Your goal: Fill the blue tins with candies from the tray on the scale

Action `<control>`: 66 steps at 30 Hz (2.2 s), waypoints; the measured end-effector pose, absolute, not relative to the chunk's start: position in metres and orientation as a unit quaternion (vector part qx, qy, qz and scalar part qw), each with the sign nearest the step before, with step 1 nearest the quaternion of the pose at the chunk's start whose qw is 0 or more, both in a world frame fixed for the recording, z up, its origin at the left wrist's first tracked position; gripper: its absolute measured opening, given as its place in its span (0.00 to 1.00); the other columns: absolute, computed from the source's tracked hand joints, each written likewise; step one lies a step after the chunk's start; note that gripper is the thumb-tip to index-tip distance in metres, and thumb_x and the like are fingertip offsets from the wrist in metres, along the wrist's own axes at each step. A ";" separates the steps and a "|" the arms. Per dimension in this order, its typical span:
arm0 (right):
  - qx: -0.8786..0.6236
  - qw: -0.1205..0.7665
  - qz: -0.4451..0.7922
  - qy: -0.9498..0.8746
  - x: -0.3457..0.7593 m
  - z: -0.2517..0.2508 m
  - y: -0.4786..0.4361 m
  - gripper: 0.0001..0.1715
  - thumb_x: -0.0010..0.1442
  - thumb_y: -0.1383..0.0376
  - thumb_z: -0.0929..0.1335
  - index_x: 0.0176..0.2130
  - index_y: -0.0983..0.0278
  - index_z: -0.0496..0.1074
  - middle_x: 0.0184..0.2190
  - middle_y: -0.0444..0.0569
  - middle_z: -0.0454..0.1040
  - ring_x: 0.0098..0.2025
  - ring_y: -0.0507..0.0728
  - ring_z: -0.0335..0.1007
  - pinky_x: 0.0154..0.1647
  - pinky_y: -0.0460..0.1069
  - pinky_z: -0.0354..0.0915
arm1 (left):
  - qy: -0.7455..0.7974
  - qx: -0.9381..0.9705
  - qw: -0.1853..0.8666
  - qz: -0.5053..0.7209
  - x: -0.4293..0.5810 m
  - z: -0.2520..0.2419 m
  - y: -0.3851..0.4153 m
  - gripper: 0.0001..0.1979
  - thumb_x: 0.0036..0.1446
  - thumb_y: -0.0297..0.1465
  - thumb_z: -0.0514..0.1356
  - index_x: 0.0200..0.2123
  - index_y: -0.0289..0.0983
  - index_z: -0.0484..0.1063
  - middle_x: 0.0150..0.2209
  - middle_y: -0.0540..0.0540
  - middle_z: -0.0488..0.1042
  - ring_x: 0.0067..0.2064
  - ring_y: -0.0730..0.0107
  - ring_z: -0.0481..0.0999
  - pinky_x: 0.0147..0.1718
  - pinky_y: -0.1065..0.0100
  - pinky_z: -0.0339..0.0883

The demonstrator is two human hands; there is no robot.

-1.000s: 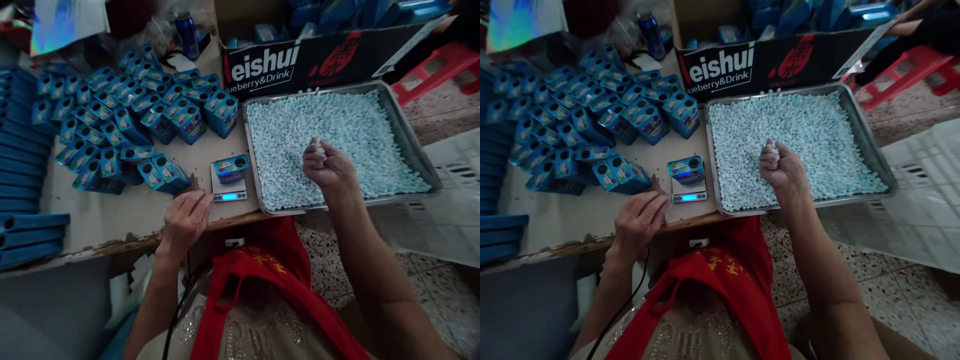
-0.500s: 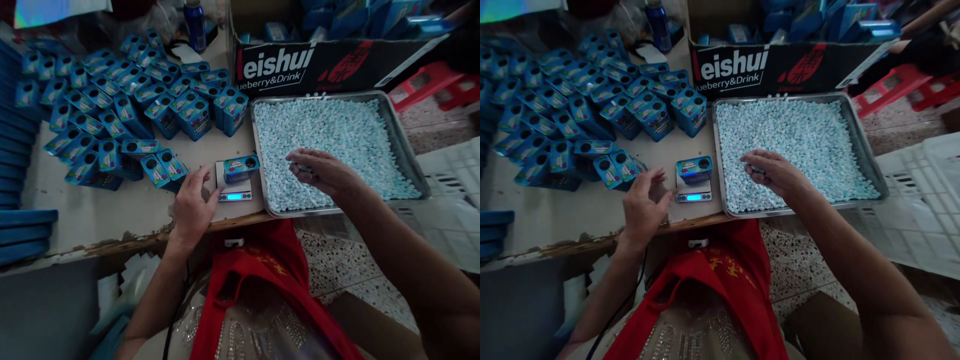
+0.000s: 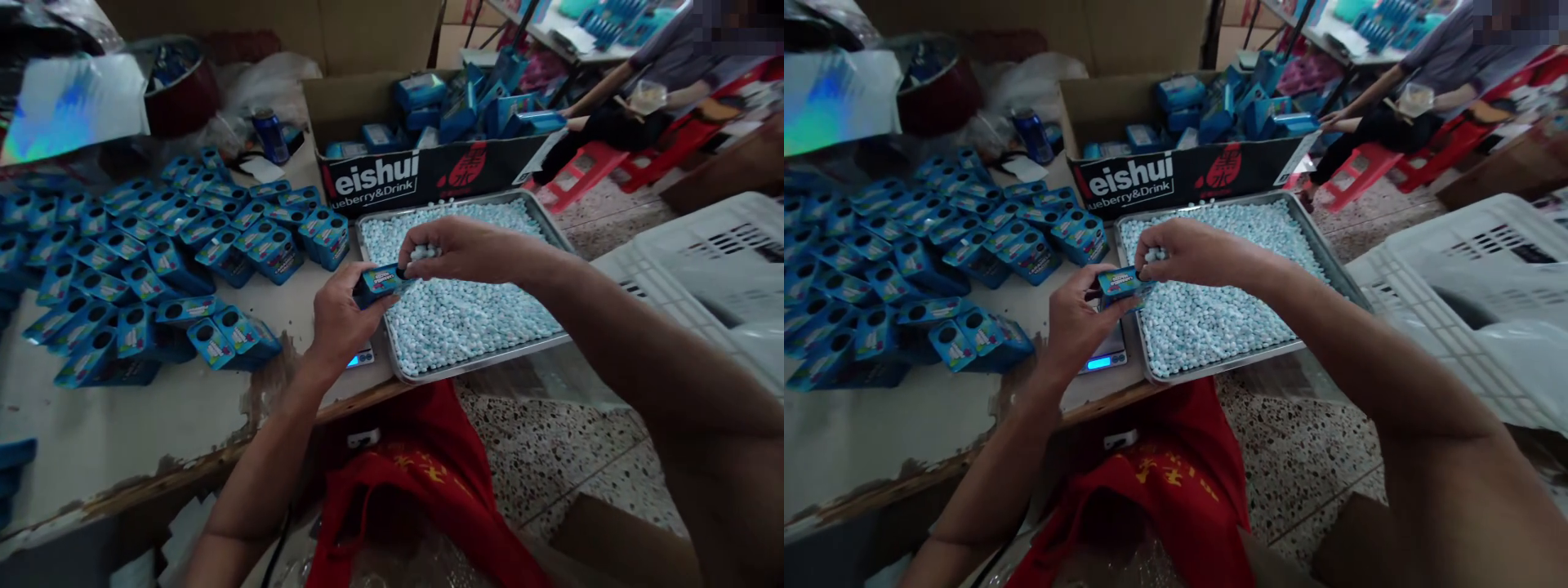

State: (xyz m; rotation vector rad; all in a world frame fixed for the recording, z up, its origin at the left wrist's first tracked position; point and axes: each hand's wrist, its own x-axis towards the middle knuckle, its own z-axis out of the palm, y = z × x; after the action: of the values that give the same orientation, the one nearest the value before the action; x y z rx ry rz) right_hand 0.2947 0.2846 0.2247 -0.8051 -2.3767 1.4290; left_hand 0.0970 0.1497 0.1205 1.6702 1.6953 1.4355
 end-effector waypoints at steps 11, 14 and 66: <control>-0.313 0.168 0.358 -0.863 0.342 0.213 0.305 0.17 0.50 0.76 0.80 0.36 0.55 0.87 0.28 0.40 0.77 0.31 0.54 0.67 0.35 0.50 0.53 | 0.573 0.583 0.223 0.532 0.142 0.103 0.184 0.23 0.55 0.33 0.84 0.52 0.40 0.85 0.47 0.45 0.88 0.46 0.59 0.87 0.49 0.62 0.82; -0.324 0.163 0.371 -0.855 0.350 0.209 0.306 0.15 0.51 0.76 0.80 0.33 0.55 0.86 0.28 0.40 0.78 0.31 0.54 0.67 0.35 0.51 0.55 | 0.576 0.597 0.210 0.517 0.147 0.103 0.186 0.23 0.56 0.33 0.83 0.53 0.40 0.84 0.49 0.45 0.87 0.47 0.58 0.88 0.51 0.61 0.83; -0.468 0.564 0.463 -0.499 0.367 0.077 0.262 0.14 0.63 0.52 0.77 0.36 0.58 0.75 0.25 0.40 0.70 0.27 0.52 0.63 0.29 0.47 0.60 | 0.489 0.402 0.416 0.653 0.116 0.076 0.161 0.29 0.43 0.36 0.85 0.45 0.41 0.77 0.38 0.53 0.80 0.40 0.68 0.80 0.43 0.70 0.78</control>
State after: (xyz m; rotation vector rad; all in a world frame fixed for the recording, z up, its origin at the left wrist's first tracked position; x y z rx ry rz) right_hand 0.3671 0.2620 0.0769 -1.1019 -1.1740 1.0891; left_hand 0.1157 0.1609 0.0755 1.0096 1.2292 1.6394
